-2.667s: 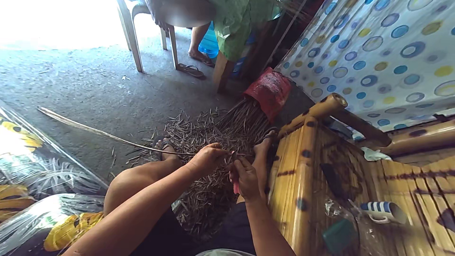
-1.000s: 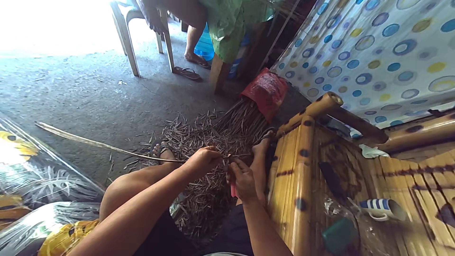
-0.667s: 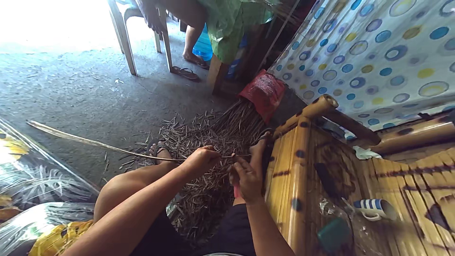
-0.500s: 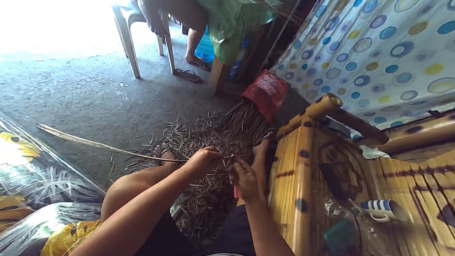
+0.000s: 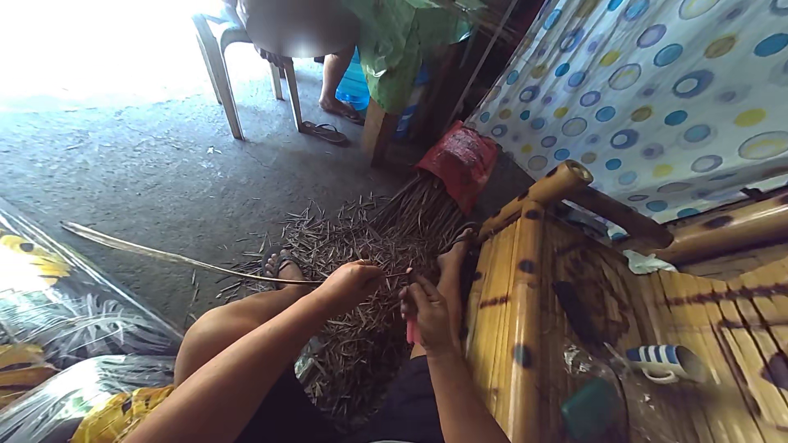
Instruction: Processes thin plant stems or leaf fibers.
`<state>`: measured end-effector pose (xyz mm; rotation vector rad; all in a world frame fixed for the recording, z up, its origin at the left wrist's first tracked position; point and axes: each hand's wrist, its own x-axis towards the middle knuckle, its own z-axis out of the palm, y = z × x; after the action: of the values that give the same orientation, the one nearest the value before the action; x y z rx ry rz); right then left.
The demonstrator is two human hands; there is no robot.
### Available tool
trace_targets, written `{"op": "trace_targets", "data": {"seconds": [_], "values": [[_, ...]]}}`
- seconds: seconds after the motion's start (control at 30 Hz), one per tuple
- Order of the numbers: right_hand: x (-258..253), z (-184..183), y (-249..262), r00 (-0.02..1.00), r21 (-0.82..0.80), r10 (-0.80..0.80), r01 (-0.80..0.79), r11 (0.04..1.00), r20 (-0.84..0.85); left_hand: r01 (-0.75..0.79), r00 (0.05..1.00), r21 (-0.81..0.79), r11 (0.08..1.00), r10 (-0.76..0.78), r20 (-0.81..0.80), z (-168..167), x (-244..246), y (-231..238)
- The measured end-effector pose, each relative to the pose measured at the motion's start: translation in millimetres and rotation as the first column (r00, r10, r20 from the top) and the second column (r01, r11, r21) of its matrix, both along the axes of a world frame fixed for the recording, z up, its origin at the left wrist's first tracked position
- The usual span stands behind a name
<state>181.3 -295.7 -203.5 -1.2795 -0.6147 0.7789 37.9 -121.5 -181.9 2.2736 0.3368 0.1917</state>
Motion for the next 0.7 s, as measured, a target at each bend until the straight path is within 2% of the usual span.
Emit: {"op": "trace_targets", "data": {"seconds": [0.13, 0.3, 0.43, 0.6, 0.7], "values": [[20.0, 8.1, -5.5, 1.000, 0.008, 0.019, -0.019, 1.000, -0.021, -0.004, 1.000, 0.001, 1.000, 0.004, -0.002, 0.8, 2.8, -0.5], [-13.9, 12.7, 1.8, 0.992, -0.115, 0.062, -0.074, 0.991, -0.108, -0.056, 0.997, 0.009, 0.998, 0.056, 0.044, -1.5, 4.5, -4.3], [-19.6, 6.3, 5.3, 0.994, -0.080, 0.055, -0.063, 0.995, -0.098, -0.067, 0.997, 0.011, 0.998, 0.067, 0.030, 0.8, 1.6, -4.7], [11.5, 7.6, -0.6, 0.997, -0.016, -0.050, 0.050, 0.999, -0.055, -0.055, 0.998, -0.003, 0.998, 0.055, 0.015, 2.4, 1.9, -1.3], [25.4, 11.1, -3.3, 0.999, 0.032, -0.025, 0.026, 0.999, -0.045, -0.034, 0.999, -0.007, 0.999, 0.034, 0.001, 1.5, 2.7, -0.6]]}}
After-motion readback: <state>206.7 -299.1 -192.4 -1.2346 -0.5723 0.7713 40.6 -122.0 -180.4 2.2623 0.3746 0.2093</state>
